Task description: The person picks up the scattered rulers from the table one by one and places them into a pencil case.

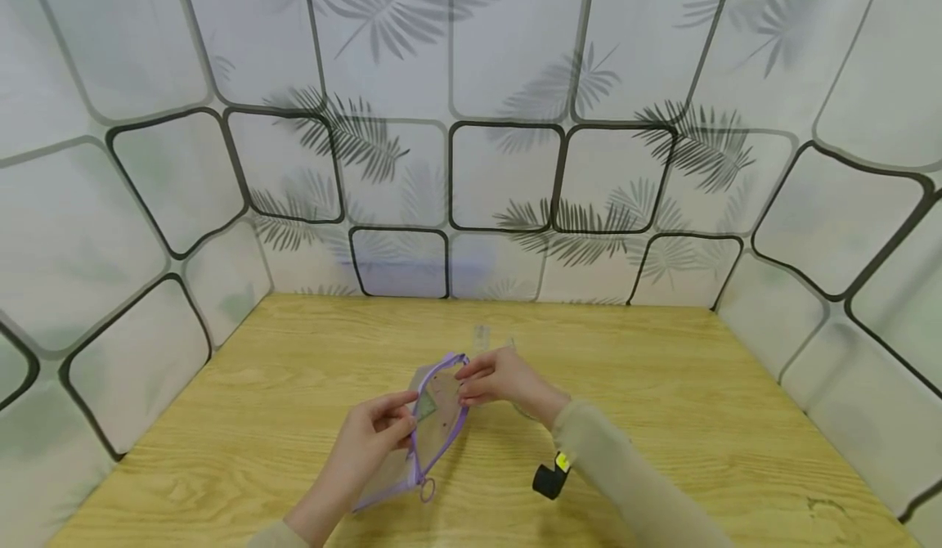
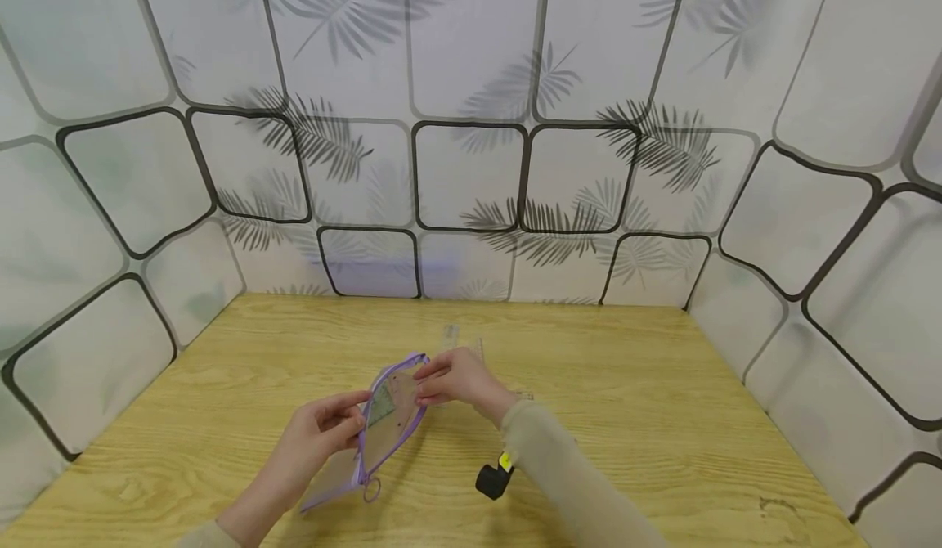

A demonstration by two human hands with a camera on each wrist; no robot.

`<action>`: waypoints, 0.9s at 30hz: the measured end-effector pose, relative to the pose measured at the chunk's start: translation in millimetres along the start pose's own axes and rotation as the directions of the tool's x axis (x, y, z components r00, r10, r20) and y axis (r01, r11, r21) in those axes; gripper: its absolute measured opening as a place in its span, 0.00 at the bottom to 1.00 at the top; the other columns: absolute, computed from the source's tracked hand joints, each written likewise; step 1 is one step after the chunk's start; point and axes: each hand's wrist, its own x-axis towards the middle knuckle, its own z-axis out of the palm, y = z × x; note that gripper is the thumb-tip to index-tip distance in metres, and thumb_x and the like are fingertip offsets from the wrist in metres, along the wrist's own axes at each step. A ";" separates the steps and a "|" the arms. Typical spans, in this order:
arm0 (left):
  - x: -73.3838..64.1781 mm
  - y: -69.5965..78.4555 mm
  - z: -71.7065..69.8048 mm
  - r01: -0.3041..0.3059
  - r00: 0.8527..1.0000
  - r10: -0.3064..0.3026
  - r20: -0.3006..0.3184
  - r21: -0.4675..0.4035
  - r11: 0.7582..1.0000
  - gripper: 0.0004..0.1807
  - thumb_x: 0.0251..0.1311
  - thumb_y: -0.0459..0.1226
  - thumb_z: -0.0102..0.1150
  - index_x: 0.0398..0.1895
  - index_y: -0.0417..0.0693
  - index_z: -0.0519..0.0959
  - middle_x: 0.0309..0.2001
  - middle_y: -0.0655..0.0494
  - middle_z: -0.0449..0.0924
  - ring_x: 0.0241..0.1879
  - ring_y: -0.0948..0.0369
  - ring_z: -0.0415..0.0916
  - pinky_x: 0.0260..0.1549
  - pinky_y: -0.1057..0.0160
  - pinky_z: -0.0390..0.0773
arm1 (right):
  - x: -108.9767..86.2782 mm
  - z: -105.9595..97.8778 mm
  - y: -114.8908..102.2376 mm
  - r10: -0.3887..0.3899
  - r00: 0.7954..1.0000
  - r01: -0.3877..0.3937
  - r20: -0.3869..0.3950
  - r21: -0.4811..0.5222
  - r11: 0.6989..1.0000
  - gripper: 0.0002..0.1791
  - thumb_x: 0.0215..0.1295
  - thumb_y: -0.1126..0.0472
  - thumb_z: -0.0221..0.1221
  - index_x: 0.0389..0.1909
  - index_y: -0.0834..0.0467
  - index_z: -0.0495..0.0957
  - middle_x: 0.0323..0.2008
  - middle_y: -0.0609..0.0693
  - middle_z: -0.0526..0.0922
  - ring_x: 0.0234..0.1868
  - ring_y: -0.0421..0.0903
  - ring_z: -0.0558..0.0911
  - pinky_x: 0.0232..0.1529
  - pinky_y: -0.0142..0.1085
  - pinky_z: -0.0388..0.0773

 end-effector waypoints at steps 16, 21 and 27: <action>-1.7 0.7 -2.0 -0.021 0.999 0.021 0.025 0.007 1.000 0.21 0.64 0.25 0.55 0.61 0.28 0.72 0.37 0.50 0.76 0.33 0.64 0.77 0.36 0.70 0.86 | 5.5 9.6 -5.4 0.027 0.999 -0.028 -0.027 -0.012 1.000 0.18 0.61 0.72 0.63 0.52 0.73 0.79 0.39 0.66 0.87 0.35 0.50 0.90 0.39 0.37 0.89; -1.7 1.9 -1.8 -0.014 1.000 0.014 0.027 0.000 1.000 0.21 0.64 0.25 0.55 0.61 0.29 0.73 0.37 0.50 0.75 0.34 0.63 0.77 0.37 0.70 0.86 | 5.4 11.6 -5.4 0.013 1.000 -0.014 -0.026 -0.041 0.999 0.17 0.61 0.70 0.64 0.51 0.72 0.80 0.39 0.65 0.88 0.34 0.49 0.90 0.39 0.38 0.89; -2.5 2.1 -2.3 -0.020 0.999 0.020 0.026 0.002 1.000 0.21 0.64 0.26 0.55 0.61 0.29 0.73 0.37 0.50 0.75 0.33 0.64 0.77 0.37 0.70 0.86 | 2.8 10.0 -4.9 -0.035 0.999 0.029 -0.029 -0.165 0.986 0.18 0.60 0.67 0.66 0.50 0.69 0.81 0.43 0.61 0.87 0.35 0.43 0.87 0.38 0.38 0.89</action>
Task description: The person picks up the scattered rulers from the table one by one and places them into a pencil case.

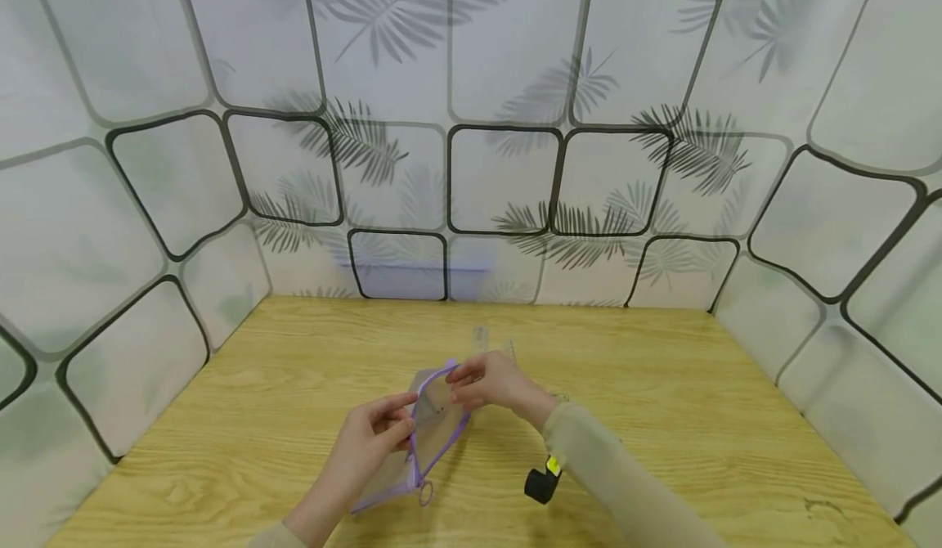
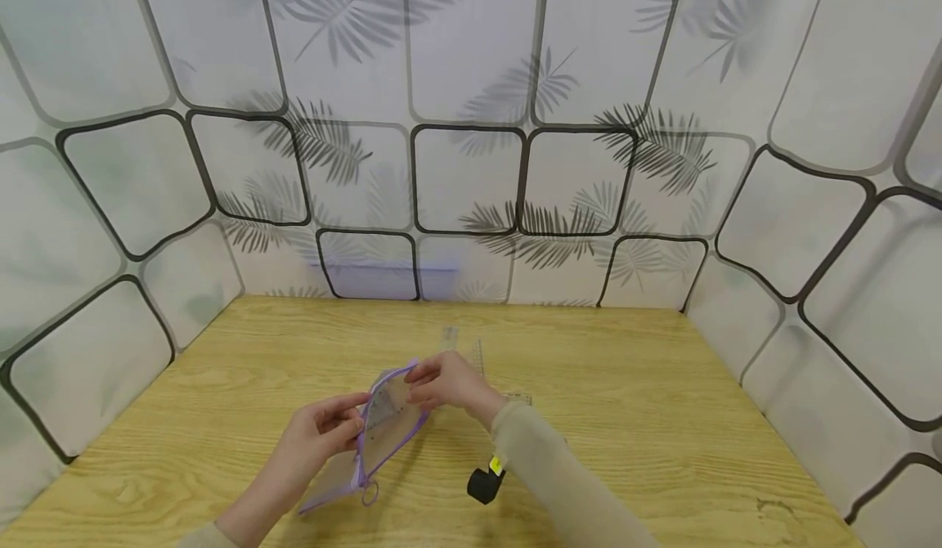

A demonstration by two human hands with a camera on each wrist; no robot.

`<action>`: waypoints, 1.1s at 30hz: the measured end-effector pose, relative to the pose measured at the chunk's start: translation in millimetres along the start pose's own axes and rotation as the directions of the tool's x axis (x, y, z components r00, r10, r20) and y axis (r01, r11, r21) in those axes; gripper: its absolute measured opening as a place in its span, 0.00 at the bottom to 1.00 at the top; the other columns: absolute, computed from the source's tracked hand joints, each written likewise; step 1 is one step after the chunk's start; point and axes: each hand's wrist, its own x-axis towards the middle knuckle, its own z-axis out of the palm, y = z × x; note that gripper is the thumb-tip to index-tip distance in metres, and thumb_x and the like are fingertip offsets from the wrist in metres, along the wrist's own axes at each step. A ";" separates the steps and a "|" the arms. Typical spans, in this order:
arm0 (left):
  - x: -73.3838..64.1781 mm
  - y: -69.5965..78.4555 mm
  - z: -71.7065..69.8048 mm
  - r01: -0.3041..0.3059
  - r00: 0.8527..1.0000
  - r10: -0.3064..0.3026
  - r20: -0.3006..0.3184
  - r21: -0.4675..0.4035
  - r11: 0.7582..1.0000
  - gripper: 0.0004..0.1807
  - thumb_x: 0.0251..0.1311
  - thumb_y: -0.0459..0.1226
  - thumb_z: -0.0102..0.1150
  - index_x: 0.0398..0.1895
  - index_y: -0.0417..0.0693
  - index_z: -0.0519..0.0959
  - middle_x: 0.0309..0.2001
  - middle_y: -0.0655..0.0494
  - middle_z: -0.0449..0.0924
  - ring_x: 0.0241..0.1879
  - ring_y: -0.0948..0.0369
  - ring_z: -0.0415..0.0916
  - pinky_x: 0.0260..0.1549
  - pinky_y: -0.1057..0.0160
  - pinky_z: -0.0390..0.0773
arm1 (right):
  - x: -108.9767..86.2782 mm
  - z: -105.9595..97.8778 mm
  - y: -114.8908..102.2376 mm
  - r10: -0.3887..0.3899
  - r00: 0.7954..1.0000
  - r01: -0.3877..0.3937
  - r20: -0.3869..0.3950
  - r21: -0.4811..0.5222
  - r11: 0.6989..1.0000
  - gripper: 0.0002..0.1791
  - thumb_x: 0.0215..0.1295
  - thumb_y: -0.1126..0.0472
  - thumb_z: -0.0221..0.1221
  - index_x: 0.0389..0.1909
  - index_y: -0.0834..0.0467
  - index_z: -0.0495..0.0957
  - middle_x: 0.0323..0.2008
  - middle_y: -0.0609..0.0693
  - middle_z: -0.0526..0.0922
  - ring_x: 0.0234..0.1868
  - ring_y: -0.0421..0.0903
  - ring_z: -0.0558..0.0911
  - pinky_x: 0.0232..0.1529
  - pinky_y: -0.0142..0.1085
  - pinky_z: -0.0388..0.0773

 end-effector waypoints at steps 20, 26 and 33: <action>-0.1 -0.7 1.2 0.010 1.000 -0.010 -0.019 -0.007 1.000 0.21 0.64 0.26 0.56 0.61 0.30 0.73 0.38 0.49 0.76 0.36 0.62 0.79 0.37 0.69 0.87 | -3.8 -7.1 5.9 -0.040 0.999 0.040 -0.001 -0.063 0.997 0.20 0.61 0.63 0.66 0.53 0.66 0.79 0.48 0.63 0.83 0.38 0.40 0.82 0.43 0.41 0.86; -0.7 0.9 1.5 0.021 0.999 -0.021 -0.028 -0.010 1.000 0.21 0.64 0.26 0.56 0.61 0.31 0.74 0.38 0.49 0.76 0.36 0.61 0.79 0.37 0.69 0.87 | -6.1 -11.0 5.6 -0.063 0.998 0.062 -0.010 -0.105 0.993 0.19 0.61 0.63 0.66 0.53 0.65 0.79 0.46 0.59 0.84 0.38 0.40 0.82 0.41 0.41 0.85; 0.0 1.1 1.4 0.034 0.999 -0.034 -0.034 -0.016 0.999 0.21 0.64 0.27 0.56 0.61 0.31 0.74 0.38 0.50 0.76 0.36 0.62 0.78 0.37 0.69 0.87 | -9.3 -15.8 2.0 -0.053 0.998 0.050 -0.016 -0.123 0.991 0.20 0.61 0.60 0.67 0.53 0.63 0.80 0.47 0.58 0.84 0.41 0.41 0.82 0.42 0.39 0.84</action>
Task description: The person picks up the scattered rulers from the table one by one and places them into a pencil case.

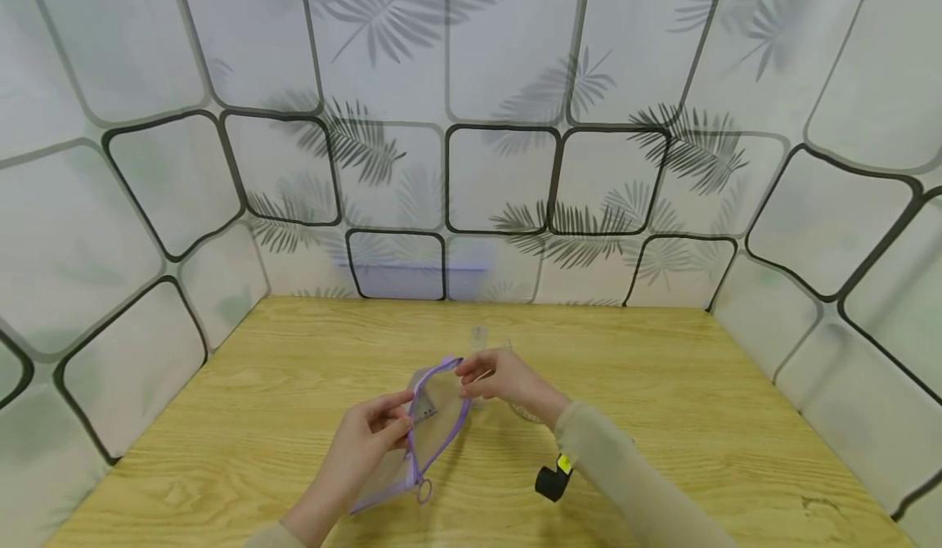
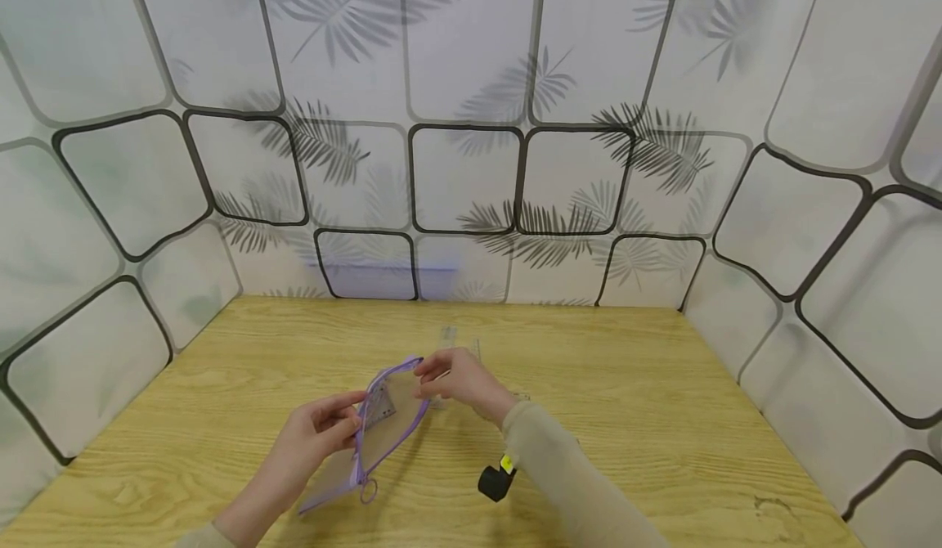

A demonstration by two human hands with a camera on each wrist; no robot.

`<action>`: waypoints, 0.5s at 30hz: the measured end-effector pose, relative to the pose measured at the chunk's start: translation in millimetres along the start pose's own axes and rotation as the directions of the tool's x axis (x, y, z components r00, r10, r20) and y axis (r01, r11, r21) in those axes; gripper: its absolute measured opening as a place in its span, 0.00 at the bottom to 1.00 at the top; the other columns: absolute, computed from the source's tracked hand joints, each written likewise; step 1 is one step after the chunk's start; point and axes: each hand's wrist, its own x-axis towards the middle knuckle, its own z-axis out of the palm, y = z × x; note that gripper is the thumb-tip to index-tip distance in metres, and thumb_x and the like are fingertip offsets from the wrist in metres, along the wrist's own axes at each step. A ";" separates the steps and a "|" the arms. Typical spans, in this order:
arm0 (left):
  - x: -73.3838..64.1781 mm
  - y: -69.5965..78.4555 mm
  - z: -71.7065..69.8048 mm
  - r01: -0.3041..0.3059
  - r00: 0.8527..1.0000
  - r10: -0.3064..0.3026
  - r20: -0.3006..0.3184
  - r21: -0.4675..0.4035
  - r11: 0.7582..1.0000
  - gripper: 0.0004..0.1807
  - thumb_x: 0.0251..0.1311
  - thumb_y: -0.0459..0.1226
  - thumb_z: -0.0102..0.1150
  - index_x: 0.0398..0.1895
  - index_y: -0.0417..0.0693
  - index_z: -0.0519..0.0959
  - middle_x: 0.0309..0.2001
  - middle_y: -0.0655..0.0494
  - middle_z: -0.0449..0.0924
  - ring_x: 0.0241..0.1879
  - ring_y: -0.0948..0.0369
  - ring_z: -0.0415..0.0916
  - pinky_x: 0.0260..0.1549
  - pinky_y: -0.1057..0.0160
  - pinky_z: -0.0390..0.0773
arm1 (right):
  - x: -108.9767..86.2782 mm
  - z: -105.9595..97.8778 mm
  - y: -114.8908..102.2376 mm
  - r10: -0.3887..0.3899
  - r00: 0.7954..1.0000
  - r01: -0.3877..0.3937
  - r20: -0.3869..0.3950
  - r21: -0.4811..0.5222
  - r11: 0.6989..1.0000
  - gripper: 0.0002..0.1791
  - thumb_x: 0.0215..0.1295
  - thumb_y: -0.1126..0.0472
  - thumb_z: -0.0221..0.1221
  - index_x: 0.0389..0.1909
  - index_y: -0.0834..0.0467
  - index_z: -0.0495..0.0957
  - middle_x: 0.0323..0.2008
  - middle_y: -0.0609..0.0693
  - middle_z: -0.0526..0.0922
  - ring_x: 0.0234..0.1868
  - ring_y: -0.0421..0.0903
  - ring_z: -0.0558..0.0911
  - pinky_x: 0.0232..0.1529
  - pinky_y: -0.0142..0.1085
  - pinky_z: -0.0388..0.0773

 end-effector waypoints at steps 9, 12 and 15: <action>-0.2 -0.4 -1.6 0.003 1.000 -0.003 -0.002 0.007 1.000 0.21 0.64 0.27 0.57 0.61 0.32 0.74 0.37 0.51 0.76 0.35 0.62 0.78 0.37 0.70 0.86 | 2.8 -5.3 1.3 0.010 1.000 -0.010 -0.008 -0.001 1.000 0.20 0.61 0.59 0.67 0.53 0.63 0.80 0.46 0.54 0.85 0.40 0.41 0.82 0.46 0.46 0.84; -0.1 -0.3 -1.4 0.007 1.000 -0.006 -0.006 0.001 1.000 0.21 0.64 0.27 0.57 0.61 0.32 0.74 0.38 0.51 0.76 0.35 0.62 0.78 0.37 0.70 0.86 | 3.7 -6.7 2.4 0.012 1.000 -0.012 -0.024 0.001 1.000 0.20 0.62 0.58 0.67 0.52 0.62 0.80 0.45 0.54 0.86 0.40 0.40 0.82 0.46 0.45 0.84; 0.2 -0.6 -1.2 0.008 1.000 -0.008 -0.008 -0.005 1.000 0.21 0.63 0.27 0.57 0.61 0.32 0.74 0.37 0.50 0.76 0.35 0.62 0.78 0.37 0.69 0.86 | 4.1 -8.9 3.8 0.015 0.999 -0.015 -0.040 0.008 1.000 0.18 0.63 0.59 0.65 0.52 0.61 0.81 0.45 0.55 0.85 0.41 0.41 0.82 0.48 0.46 0.84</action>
